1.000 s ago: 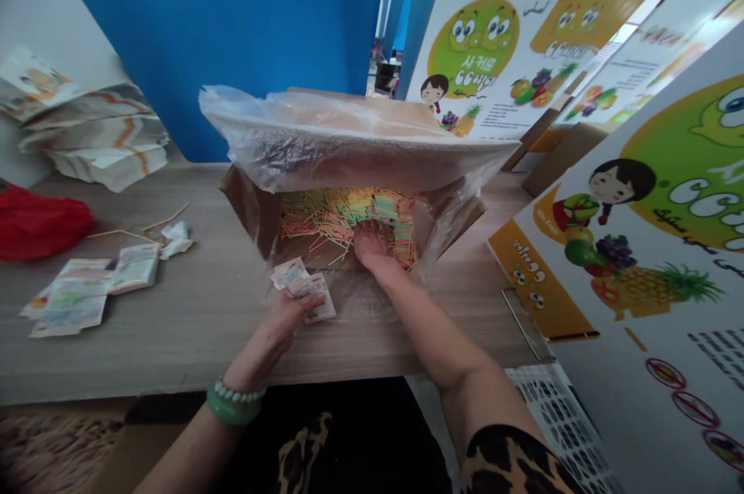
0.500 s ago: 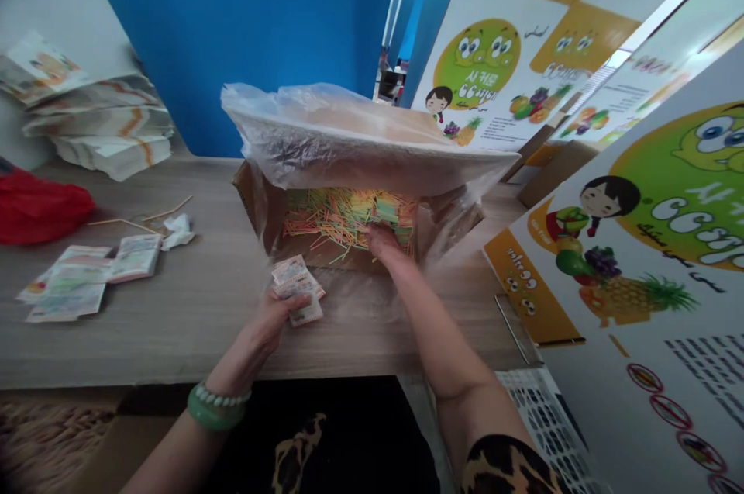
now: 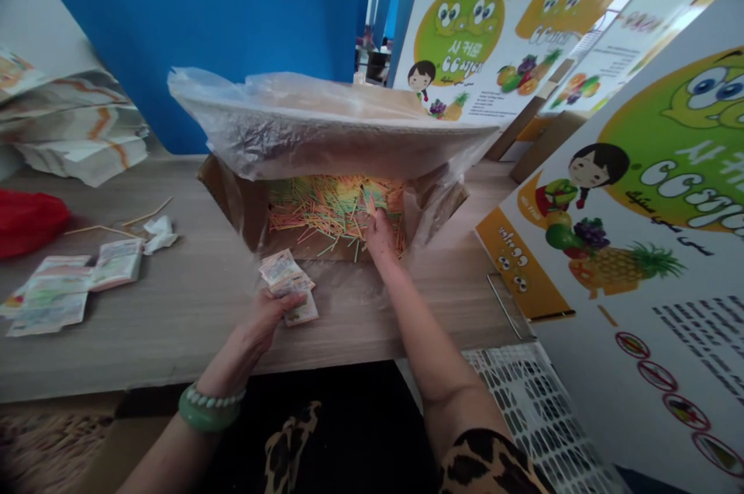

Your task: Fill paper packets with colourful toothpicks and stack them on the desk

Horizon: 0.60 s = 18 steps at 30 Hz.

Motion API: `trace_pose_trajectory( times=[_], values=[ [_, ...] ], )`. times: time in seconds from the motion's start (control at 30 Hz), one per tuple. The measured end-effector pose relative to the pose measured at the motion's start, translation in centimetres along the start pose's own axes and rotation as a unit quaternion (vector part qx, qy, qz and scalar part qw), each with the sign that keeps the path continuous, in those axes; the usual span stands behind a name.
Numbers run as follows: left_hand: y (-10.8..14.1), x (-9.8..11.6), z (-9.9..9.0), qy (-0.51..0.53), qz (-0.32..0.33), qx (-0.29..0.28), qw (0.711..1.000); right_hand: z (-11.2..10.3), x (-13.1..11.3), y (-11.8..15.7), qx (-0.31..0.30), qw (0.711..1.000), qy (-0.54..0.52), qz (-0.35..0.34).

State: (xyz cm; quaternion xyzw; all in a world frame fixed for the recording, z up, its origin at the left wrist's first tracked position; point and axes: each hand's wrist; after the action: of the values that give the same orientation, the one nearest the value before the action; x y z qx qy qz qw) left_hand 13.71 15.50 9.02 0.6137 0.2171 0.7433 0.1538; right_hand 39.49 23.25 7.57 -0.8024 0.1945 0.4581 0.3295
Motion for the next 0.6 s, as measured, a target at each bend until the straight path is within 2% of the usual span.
trace_pose_trajectory(
  times=[0.07, 0.13, 0.23, 0.3, 0.4, 0.47, 0.53, 0.6],
  values=[
    [0.0, 0.2, 0.1, -0.009, 0.033, -0.004, 0.999, -0.8, -0.9, 1.5, 0.009, 1.000, -0.009, -0.019],
    [-0.1, 0.6, 0.6, -0.020, 0.120, -0.012, 0.992, -1.0, -1.4, 4.0, -0.043, 0.998, -0.043, -0.016],
    [-0.5, 1.1, 2.3, -0.074, 0.308, -0.065, 0.946, -0.4, -0.9, 8.2, -0.171, 0.984, -0.056, -0.022],
    [-1.0, 0.8, 3.8, -0.119, 0.371, -0.120, 0.913, 0.3, -0.2, 10.1, -0.209, 0.977, -0.041, -0.033],
    [-1.8, -0.2, 5.5, -0.156, 0.341, -0.173, 0.911, 0.7, 0.6, 11.1, -0.201, 0.979, -0.023, -0.028],
    [-2.0, -0.7, 5.7, -0.159, 0.309, -0.180, 0.920, 0.6, 0.7, 10.8, -0.201, 0.979, -0.015, -0.034],
    [-2.0, -0.6, 5.3, -0.125, 0.281, -0.148, 0.940, 0.3, 0.5, 10.5, -0.210, 0.977, -0.010, -0.047],
    [-1.8, 0.1, 4.4, -0.059, 0.230, -0.070, 0.969, 0.2, 0.5, 10.2, -0.201, 0.978, -0.043, -0.022]
  ],
)
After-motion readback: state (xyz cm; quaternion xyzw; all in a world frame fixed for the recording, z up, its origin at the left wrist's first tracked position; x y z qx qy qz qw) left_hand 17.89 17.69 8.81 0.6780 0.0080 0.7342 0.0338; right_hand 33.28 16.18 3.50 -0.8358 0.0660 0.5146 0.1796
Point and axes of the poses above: each hand's wrist, its own y-axis away from the middle knuckle, its own z-axis out of the palm, x = y × z, and after that the axes turned 14 degrees about x, right-handed
